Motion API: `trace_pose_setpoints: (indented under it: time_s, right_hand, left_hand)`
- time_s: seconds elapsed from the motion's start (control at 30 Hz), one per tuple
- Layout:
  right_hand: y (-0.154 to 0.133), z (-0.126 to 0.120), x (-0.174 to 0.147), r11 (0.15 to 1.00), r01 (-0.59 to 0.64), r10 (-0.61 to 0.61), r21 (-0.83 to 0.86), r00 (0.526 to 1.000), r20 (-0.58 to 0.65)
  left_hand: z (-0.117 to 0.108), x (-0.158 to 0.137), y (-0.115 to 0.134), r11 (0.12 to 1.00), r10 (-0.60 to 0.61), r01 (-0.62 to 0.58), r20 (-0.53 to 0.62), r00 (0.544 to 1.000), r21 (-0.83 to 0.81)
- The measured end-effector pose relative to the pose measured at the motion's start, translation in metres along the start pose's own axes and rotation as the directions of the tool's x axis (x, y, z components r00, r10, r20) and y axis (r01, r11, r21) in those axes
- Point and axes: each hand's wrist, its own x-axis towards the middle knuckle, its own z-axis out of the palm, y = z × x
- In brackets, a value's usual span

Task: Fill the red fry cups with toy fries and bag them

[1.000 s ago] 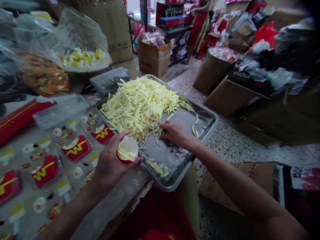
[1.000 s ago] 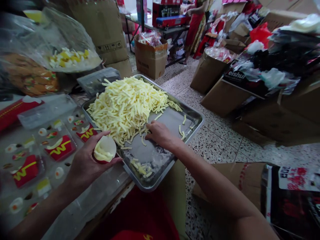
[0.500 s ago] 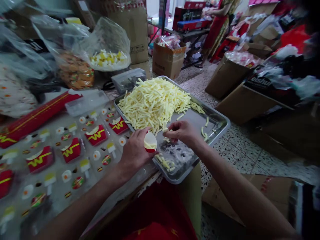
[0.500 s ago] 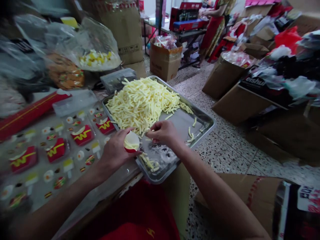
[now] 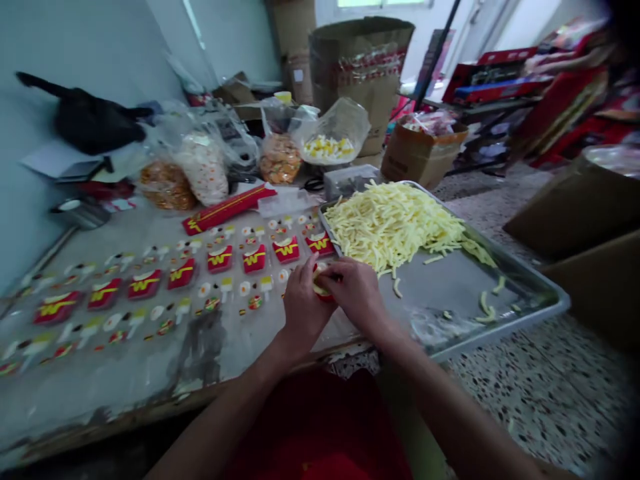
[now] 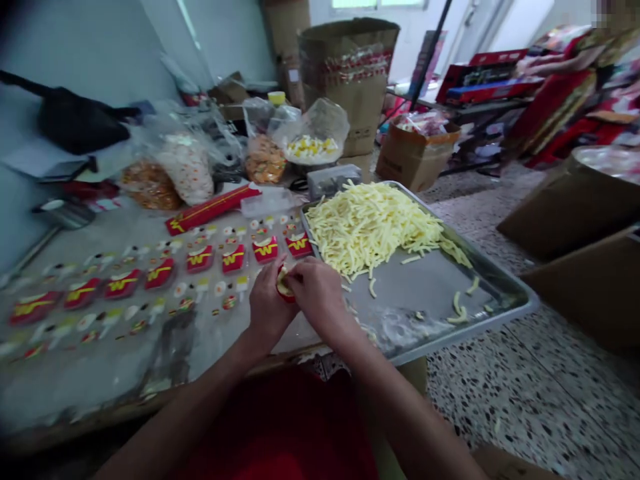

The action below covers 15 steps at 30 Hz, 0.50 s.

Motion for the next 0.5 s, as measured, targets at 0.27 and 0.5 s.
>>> trace_pose_setpoints:
  time_s: [0.27, 0.5]
  right_hand:
    - [-0.108, 0.09, 0.009, 0.857, 0.435, -0.499, 0.277, 0.834, 0.234]
    - [-0.136, 0.132, 0.014, 0.816, 0.382, -0.449, 0.433, 0.891, 0.06]
  left_hand:
    - [-0.116, -0.041, -0.074, 0.984, -0.155, 0.171, -0.23, 0.961, 0.047]
    - [-0.217, -0.065, -0.153, 0.831, -0.544, 0.488, -0.208, 0.813, -0.266]
